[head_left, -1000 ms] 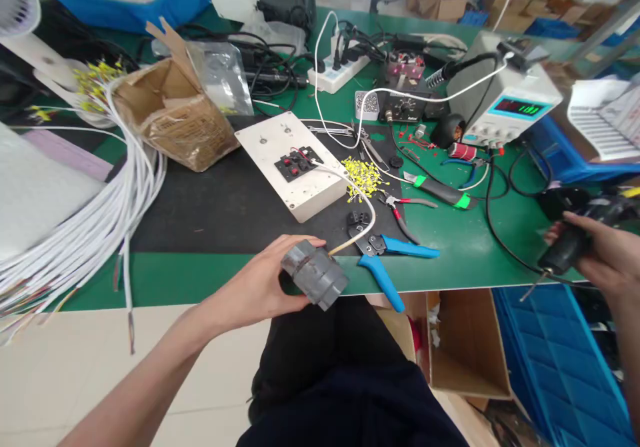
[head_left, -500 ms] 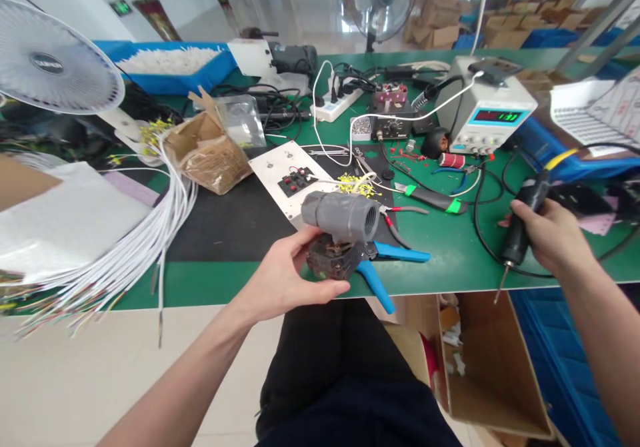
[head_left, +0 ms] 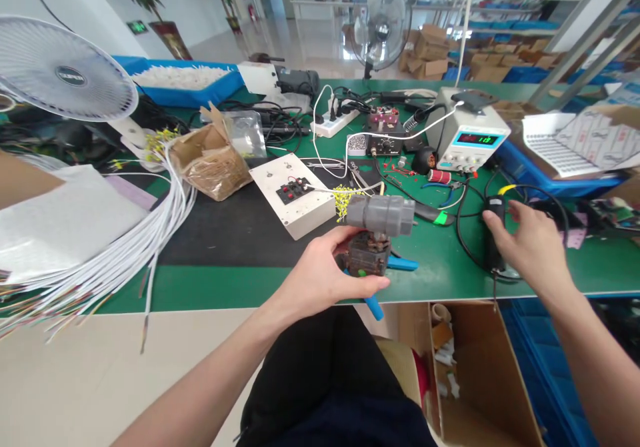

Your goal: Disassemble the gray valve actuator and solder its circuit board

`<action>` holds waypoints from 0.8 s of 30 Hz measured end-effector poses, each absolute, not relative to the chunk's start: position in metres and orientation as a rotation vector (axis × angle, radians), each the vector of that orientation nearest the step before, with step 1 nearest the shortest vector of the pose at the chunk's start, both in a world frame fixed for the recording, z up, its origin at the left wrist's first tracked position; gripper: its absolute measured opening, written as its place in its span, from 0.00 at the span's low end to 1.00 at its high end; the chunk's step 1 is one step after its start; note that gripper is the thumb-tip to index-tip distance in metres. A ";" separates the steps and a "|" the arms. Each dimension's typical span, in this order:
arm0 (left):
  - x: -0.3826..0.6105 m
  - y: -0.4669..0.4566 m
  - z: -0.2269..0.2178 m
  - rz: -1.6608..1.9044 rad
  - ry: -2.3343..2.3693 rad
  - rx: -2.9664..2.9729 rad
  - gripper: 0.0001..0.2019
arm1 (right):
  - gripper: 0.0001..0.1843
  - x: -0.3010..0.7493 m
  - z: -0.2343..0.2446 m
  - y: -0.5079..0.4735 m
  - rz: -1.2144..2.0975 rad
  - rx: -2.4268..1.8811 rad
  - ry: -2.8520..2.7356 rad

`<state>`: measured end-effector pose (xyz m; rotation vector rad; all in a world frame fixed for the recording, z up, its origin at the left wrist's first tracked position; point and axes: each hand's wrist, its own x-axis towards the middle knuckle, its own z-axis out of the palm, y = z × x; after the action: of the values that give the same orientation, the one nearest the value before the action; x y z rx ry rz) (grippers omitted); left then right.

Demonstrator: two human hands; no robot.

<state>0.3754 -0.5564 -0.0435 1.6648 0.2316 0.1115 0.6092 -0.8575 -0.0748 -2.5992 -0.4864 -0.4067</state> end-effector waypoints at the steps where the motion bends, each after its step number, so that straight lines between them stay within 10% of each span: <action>1: 0.380 -0.560 -0.043 0.103 0.222 1.696 0.35 | 0.28 0.595 -0.060 -0.849 -0.428 -2.562 -0.530; 14: 0.409 -0.585 -0.051 0.153 0.178 1.536 0.39 | 0.27 0.542 0.004 -0.751 0.065 -2.253 -1.076; 24: 0.408 -0.578 -0.053 0.029 0.078 1.310 0.21 | 0.24 0.541 0.010 -0.740 0.060 -2.217 -0.992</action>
<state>0.4080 -0.5785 -0.0531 1.3100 0.0776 0.0295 0.5409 -0.7397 0.0099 -2.2168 -0.9924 0.0602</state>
